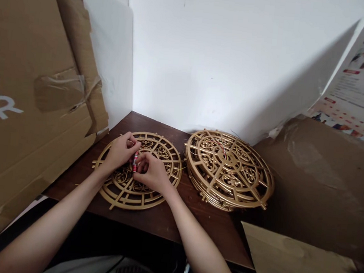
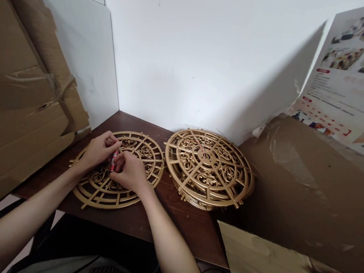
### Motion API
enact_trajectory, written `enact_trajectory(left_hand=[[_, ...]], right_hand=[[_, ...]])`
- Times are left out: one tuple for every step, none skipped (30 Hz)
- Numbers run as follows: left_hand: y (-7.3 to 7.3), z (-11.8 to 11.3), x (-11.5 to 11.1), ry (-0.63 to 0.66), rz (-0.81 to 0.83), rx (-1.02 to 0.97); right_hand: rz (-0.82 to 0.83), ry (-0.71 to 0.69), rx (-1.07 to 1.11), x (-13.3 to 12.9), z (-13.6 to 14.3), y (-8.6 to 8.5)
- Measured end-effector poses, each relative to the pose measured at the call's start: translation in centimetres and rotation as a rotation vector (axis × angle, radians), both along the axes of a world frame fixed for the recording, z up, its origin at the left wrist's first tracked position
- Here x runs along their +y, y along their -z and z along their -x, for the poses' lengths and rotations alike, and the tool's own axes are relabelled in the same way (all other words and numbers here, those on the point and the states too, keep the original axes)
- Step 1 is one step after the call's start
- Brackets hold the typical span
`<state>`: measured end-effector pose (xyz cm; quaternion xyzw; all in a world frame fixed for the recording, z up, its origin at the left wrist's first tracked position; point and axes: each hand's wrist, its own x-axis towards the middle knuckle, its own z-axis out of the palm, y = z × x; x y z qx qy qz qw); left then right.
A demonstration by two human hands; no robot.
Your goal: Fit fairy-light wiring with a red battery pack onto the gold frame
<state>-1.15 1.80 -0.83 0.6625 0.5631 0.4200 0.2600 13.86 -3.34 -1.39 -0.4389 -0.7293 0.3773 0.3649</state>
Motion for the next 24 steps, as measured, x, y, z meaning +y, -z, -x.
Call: enact_trajectory(left_hand=[[0.01,-0.01,-0.01,0.001,0.005,-0.001],[0.03,-0.01,0.00,0.002,0.006,-0.001],[0.05,-0.01,0.01,0.002,0.006,-0.002],[0.08,0.00,0.02,0.005,0.004,-0.006],[0.11,0.01,0.04,0.008,0.002,-0.010],[0.13,0.01,0.05,0.009,0.001,-0.010],[0.15,0.02,0.05,0.008,0.000,-0.009],[0.14,0.02,0.05,0.004,-0.002,-0.008],[0.12,0.02,0.04,0.004,-0.003,-0.007],[0.09,0.02,0.02,0.004,-0.004,-0.007],[0.04,0.01,-0.01,0.007,-0.002,-0.009],[-0.02,0.00,-0.03,0.008,-0.001,-0.009],[-0.08,-0.01,-0.05,0.008,0.001,-0.007],[-0.14,-0.03,-0.07,0.005,0.001,-0.002],[-0.18,-0.04,-0.09,0.002,0.002,0.002],[-0.22,-0.05,-0.10,0.000,0.002,0.003],[-0.23,-0.05,-0.11,0.001,0.005,0.000],[-0.23,-0.05,-0.11,0.006,0.010,-0.007],[-0.22,-0.04,-0.11,0.011,0.015,-0.014],[-0.19,-0.03,-0.11,0.015,0.017,-0.018],[-0.17,-0.02,-0.11,0.018,0.016,-0.019],[-0.16,-0.01,-0.11,0.018,0.010,-0.017],[-0.15,0.00,-0.11,0.018,0.002,-0.012],[-0.16,0.01,-0.11,0.014,-0.008,-0.007]], right_hand=[[-0.003,0.001,0.003,0.02,0.02,0.02],[-0.006,0.002,0.004,0.04,0.05,0.03],[-0.009,0.006,0.003,0.04,0.07,0.04],[-0.012,0.010,-0.001,0.03,0.10,0.04],[-0.015,0.014,-0.008,0.02,0.11,0.04],[-0.017,0.016,-0.017,0.00,0.12,0.03],[-0.020,0.017,-0.025,-0.01,0.11,0.01],[-0.023,0.016,-0.032,-0.02,0.10,-0.01],[-0.025,0.014,-0.038,-0.02,0.09,-0.03],[-0.026,0.011,-0.042,-0.01,0.07,-0.06],[-0.025,0.009,-0.044,0.01,0.05,-0.07],[-0.024,0.007,-0.044,0.03,0.04,-0.08],[-0.022,0.005,-0.043,0.05,0.02,-0.09],[-0.020,0.002,-0.041,0.06,0.01,-0.09],[-0.019,-0.002,-0.041,0.07,0.01,-0.09],[-0.021,-0.004,-0.041,0.06,0.01,-0.08],[-0.024,-0.005,-0.043,0.04,0.01,-0.09],[-0.029,-0.004,-0.048,0.01,0.02,-0.10],[-0.035,-0.002,-0.057,-0.03,0.02,-0.14],[-0.041,0.001,-0.070,-0.07,0.01,-0.19],[-0.047,0.001,-0.087,-0.11,0.00,-0.26],[-0.053,-0.001,-0.105,-0.14,-0.03,-0.34],[-0.058,-0.006,-0.121,-0.16,-0.06,-0.42],[-0.063,-0.013,-0.133,-0.16,-0.11,-0.49]])
